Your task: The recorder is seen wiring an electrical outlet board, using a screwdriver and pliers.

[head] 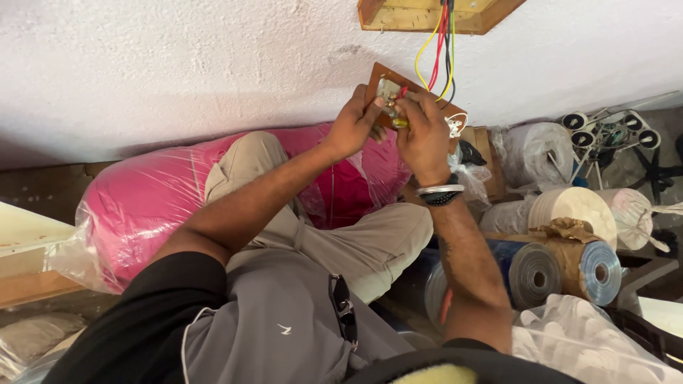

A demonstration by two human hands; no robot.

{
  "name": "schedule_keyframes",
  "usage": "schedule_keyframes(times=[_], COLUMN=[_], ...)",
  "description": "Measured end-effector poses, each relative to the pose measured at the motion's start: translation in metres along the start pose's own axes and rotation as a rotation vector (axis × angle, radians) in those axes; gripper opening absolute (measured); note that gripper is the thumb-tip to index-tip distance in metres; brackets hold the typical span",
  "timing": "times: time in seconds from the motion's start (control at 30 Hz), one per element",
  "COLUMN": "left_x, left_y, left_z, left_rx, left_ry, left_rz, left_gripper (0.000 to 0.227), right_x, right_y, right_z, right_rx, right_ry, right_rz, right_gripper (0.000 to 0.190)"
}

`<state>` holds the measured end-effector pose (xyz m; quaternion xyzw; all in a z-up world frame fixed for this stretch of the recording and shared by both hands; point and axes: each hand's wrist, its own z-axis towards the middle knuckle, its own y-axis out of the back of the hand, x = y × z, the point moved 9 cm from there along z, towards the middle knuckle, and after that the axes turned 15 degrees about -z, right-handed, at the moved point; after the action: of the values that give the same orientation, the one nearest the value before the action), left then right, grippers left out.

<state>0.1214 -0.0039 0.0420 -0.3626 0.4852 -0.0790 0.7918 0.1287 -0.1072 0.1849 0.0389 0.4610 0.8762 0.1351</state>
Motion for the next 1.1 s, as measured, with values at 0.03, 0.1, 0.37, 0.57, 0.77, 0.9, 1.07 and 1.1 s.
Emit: schedule_keyframes(times=[0.03,0.1,0.37,0.57,0.77,0.9,1.07,1.1], left_x=[0.001,0.004,0.02,0.018,0.02,0.018,0.013,0.011], left_y=[0.001,0.003,0.012,0.012,0.019,0.021,0.018,0.018], left_z=[0.001,0.002,0.004,-0.002,-0.005,-0.005,-0.007,-0.006], left_rx=[-0.003,-0.005,-0.063,-0.007,0.009,0.053,0.041,0.04], left_ry=[0.0,0.024,0.053,0.126,0.188,0.173,0.191,0.187], left_rz=[0.0,-0.037,-0.07,-0.153,-0.181,-0.193,-0.176,-0.175], left_gripper=[0.026,0.025,0.026,0.032,0.037,0.034,0.034,0.034], right_x=[-0.002,-0.002,-0.004,0.01,-0.022,-0.049,-0.041,-0.036], right_y=[-0.003,-0.009,-0.016,0.017,0.055,0.044,0.033,0.036], right_z=[-0.002,-0.007,-0.005,0.0,-0.033,-0.073,-0.069,-0.066], right_rx=[0.002,-0.002,0.023,0.036,-0.085,-0.193,-0.186,-0.194], right_ry=[0.001,0.035,0.023,-0.023,-0.333,-0.43,-0.472,-0.41], right_rz=[0.002,0.072,0.119,0.166,0.504,0.58,0.772,0.683], right_gripper=[0.03,0.031,0.03,0.041,0.019,0.036,0.013,0.017])
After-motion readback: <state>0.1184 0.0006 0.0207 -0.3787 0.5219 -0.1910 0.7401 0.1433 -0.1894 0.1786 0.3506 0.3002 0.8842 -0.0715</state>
